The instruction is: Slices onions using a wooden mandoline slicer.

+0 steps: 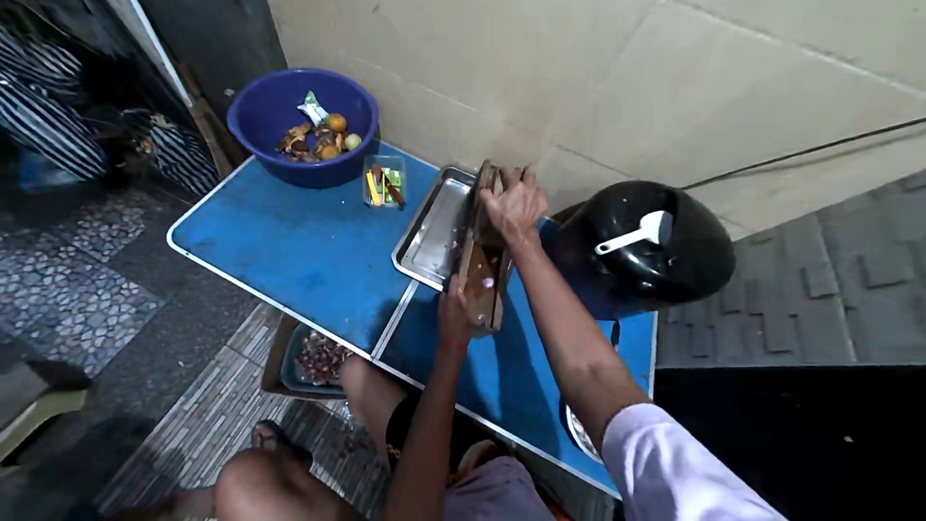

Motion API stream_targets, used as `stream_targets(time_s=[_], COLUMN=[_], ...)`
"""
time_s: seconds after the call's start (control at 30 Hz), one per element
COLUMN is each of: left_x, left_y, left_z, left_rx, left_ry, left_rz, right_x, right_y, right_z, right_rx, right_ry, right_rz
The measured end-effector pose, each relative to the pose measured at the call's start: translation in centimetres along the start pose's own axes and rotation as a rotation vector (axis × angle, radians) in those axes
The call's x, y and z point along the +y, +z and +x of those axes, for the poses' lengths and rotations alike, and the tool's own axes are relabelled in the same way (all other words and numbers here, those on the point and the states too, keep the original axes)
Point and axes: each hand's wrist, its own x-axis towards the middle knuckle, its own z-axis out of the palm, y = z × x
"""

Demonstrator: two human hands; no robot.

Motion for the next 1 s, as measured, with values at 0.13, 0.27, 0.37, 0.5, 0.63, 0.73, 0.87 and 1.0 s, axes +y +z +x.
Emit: stream_targets(time_s=[0.13,0.27,0.37,0.5,0.63,0.73,0.87,1.0], left_x=[0.5,0.2,-0.2,-0.4,-0.3,-0.1,-0.1,0.0], left_y=[-0.2,0.1,0.1,0.1,0.3,0.6,0.4,0.1], left_z=[0.0,-0.4,-0.1,0.8,0.5,0.4,0.4,-0.1], left_rx=[0.035,0.068,0.067,0.034,0.077,0.073,0.017,-0.010], left_ry=[-0.002,0.025,0.063,0.017,0.039,-0.001,0.001,-0.022], left_rz=[0.059,0.019,0.002,0.029,0.039,0.066,0.054,0.002], right_x=[-0.2,0.6,0.3,-0.9,-1.0,0.1,0.6,0.4], right_y=[-1.1,-1.8,-1.1,-0.1,-1.3,-1.9,-0.9,0.4], right_z=[0.1,-5.6,-5.7,-0.2,0.1,-3.6,-6.5,0.3], right_rx=[-0.046,-0.047,-0.007,0.007,-0.053,-0.061,0.056,0.039], right_ry=[-0.015,-0.087,-0.051,-0.017,-0.029,-0.044,-0.082,0.002], right_rz=[0.027,0.080,0.055,-0.005,0.032,0.037,0.078,0.027])
